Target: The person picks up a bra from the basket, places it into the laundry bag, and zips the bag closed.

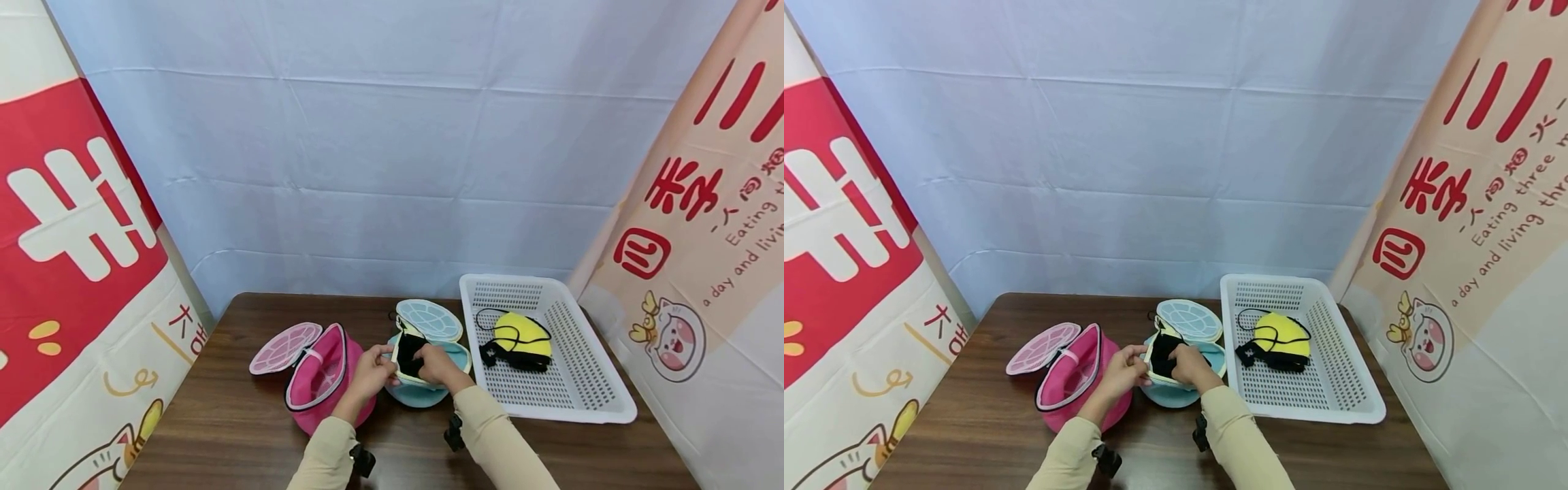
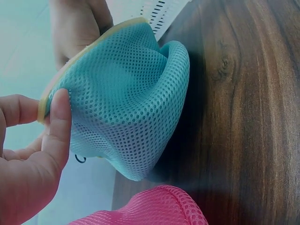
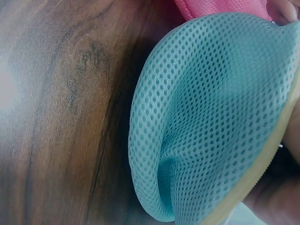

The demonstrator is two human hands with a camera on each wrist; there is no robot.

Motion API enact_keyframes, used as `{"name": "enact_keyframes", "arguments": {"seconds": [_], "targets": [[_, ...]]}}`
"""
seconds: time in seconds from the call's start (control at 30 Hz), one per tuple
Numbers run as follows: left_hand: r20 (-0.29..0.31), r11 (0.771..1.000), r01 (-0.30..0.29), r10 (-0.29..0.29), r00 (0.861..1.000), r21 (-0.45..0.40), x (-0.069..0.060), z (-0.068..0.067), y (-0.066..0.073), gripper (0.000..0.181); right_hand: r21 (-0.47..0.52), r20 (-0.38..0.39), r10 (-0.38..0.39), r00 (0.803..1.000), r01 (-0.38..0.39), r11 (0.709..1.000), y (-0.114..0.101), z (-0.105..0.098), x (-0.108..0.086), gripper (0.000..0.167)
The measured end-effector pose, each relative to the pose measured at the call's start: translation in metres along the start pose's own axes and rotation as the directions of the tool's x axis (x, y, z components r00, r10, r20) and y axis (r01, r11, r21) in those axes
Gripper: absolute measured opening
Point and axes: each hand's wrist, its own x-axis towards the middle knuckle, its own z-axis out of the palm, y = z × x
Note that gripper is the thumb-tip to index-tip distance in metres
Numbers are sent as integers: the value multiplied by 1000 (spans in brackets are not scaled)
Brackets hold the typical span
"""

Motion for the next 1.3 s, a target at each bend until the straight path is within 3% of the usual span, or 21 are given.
{"name": "enact_keyframes", "arguments": {"seconds": [0.23, 0.43, 0.7, 0.8, 0.9, 1.13, 1.3], "targets": [[-4, 1000, 22, -23, 1000, -22, 1, 1, 0, 43, 39, 35, -6, 999, 5, 999, -2, -5, -4, 35], [-6, 998, 43, -44, 999, -38, 1, 2, 1, 42, 150, 67, -91, 994, 81, 985, -8, -16, -16, 33], [7, 996, 62, -62, 998, -66, 0, 2, 2, 43, 316, -45, -48, 998, 60, 947, -8, -20, -24, 32], [11, 994, 66, -66, 998, -89, 0, 3, 2, 42, 293, -102, -53, 993, 81, 953, -5, -16, -23, 26], [11, 992, 69, -68, 998, -101, 1, 4, 2, 41, 209, -105, -88, 991, 108, 972, -1, -10, -20, 25], [34, 991, 73, -69, 997, -114, 0, 5, 1, 42, 131, -8, -83, 997, 83, 988, 3, -2, -13, 32], [43, 991, 38, -32, 999, -130, 0, 5, 1, 42, 67, 35, -78, 996, 76, 995, 2, 0, -8, 35]]}}
